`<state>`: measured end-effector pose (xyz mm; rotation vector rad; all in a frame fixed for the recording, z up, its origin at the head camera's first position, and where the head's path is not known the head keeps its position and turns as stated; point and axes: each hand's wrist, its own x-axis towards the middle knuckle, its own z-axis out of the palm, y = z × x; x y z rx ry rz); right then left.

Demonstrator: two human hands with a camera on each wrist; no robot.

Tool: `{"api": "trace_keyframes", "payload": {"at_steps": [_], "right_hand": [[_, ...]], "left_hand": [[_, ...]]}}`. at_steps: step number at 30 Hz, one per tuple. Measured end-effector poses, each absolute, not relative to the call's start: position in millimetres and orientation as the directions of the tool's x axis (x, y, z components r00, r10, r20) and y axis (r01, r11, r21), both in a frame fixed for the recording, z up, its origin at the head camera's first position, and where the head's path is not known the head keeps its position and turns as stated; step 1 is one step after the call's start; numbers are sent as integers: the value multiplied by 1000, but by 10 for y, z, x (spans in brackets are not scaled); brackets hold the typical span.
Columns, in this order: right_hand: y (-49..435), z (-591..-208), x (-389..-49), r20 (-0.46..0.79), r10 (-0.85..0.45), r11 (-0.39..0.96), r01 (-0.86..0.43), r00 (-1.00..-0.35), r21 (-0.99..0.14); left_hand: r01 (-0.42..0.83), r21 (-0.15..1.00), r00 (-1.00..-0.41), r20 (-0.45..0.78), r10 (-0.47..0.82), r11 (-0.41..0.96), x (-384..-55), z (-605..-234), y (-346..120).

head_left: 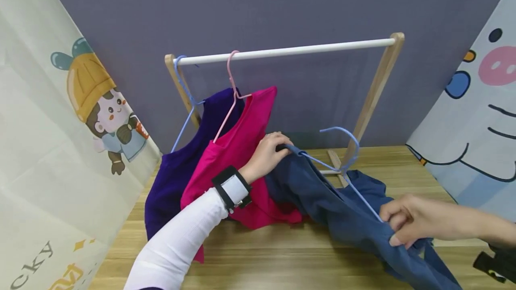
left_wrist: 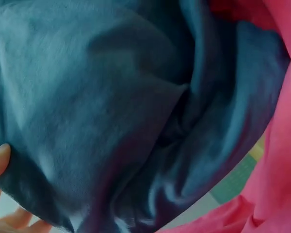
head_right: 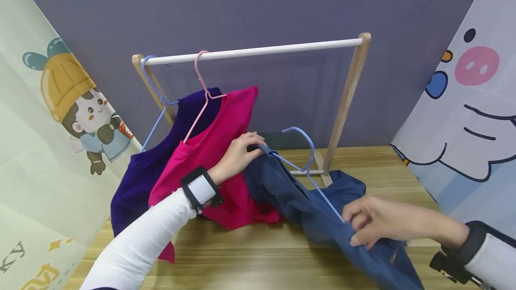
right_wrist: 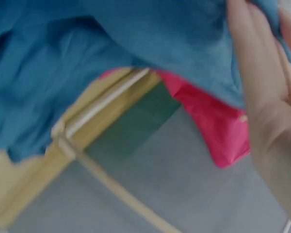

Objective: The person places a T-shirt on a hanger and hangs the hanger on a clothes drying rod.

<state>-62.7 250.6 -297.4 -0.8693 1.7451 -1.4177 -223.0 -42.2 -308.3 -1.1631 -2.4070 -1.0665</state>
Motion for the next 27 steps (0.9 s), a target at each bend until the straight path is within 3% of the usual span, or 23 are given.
{"api": "trace_keyframes", "payload": {"at_steps": [3, 11, 20, 27], "right_hand": [[2446, -2991, -597, -60, -860, 86, -28, -507, -996], [2409, -2947, -609, -12, -791, 50, -44, -611, -998], [2482, -2666, -836, 102, -658, 164, -275, -746, -947], [2539, -2314, -1114, 98, -458, 365, -287, -884, -885]], "left_hand": [[728, 532, -682, 500, 533, 432, -2231, -3088, -413], [618, 585, -784, 404, 471, 525, -2201, -3104, -430], [617, 572, -775, 324, 542, 540, -2150, -3134, -473], [626, 576, -760, 299, 577, 526, -2095, -3204, -533]]}}
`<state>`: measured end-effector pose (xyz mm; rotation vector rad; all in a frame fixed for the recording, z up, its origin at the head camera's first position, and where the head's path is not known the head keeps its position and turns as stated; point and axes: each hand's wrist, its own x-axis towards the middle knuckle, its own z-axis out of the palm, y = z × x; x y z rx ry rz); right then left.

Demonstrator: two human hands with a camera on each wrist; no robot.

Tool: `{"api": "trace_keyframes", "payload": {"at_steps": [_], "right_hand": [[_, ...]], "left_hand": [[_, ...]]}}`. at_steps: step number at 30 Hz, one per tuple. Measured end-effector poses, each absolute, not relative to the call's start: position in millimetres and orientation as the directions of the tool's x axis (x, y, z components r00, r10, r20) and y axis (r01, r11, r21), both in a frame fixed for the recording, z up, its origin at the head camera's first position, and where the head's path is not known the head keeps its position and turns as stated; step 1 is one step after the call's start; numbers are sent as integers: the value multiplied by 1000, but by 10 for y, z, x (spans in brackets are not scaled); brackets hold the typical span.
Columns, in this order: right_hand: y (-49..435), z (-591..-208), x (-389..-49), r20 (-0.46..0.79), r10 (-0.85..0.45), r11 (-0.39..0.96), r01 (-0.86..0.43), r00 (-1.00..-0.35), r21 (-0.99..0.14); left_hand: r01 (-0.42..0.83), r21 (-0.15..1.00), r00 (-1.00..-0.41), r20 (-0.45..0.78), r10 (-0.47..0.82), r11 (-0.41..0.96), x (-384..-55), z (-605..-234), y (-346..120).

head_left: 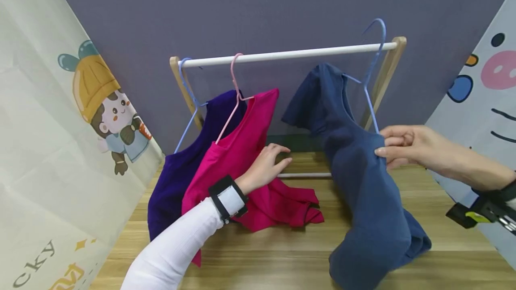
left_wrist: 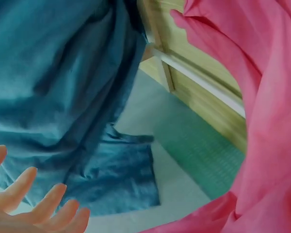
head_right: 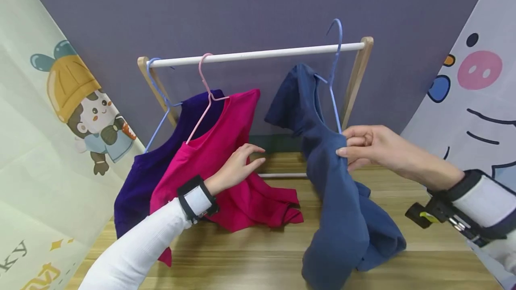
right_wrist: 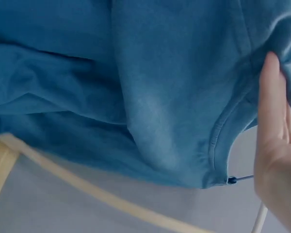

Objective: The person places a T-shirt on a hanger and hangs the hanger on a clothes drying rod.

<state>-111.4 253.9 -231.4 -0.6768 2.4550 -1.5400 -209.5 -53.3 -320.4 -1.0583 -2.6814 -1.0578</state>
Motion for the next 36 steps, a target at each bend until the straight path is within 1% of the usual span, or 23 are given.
{"api": "trace_keyframes", "payload": {"at_steps": [3, 10, 16, 20, 25, 28, 30, 33, 36], "right_hand": [[2587, -2253, -1220, 103, -408, 420, -286, -907, -861], [2719, -2271, -1334, 16, -309, 567, -197, -951, -800], [2786, -2345, -1382, -40, -248, 670, -142, -968, -729], [2810, -2365, -1404, -46, -222, 699, -126, -974, -703], [2828, -2372, -1408, -9, -176, 747, -127, -984, -653], [2819, -2373, -1399, 35, -158, 810, -150, -987, -566], [2796, -2371, -1388, 80, -167, 864, -185, -983, -468], [2742, -2364, -1354, 155, -186, 930, -225, -970, -291], [2689, -2359, -1308, 205, -195, 955, -233, -959, -181]], "left_hand": [[621, 588, -761, 291, 580, 519, -2074, -3229, -551], [615, 594, -760, 274, 590, 518, -2047, -3299, -583], [617, 600, -758, 279, 589, 509, -2030, -3353, -610], [615, 606, -760, 288, 582, 504, -2006, -3384, -631], [614, 613, -761, 295, 577, 497, -1970, -3424, -633], [618, 616, -758, 303, 577, 488, -1950, -3451, -622], [621, 618, -755, 306, 581, 482, -1941, -3471, -614], [628, 607, -752, 311, 581, 487, -1940, -3509, -606], [634, 596, -750, 320, 579, 492, -1946, -3549, -601]]}}
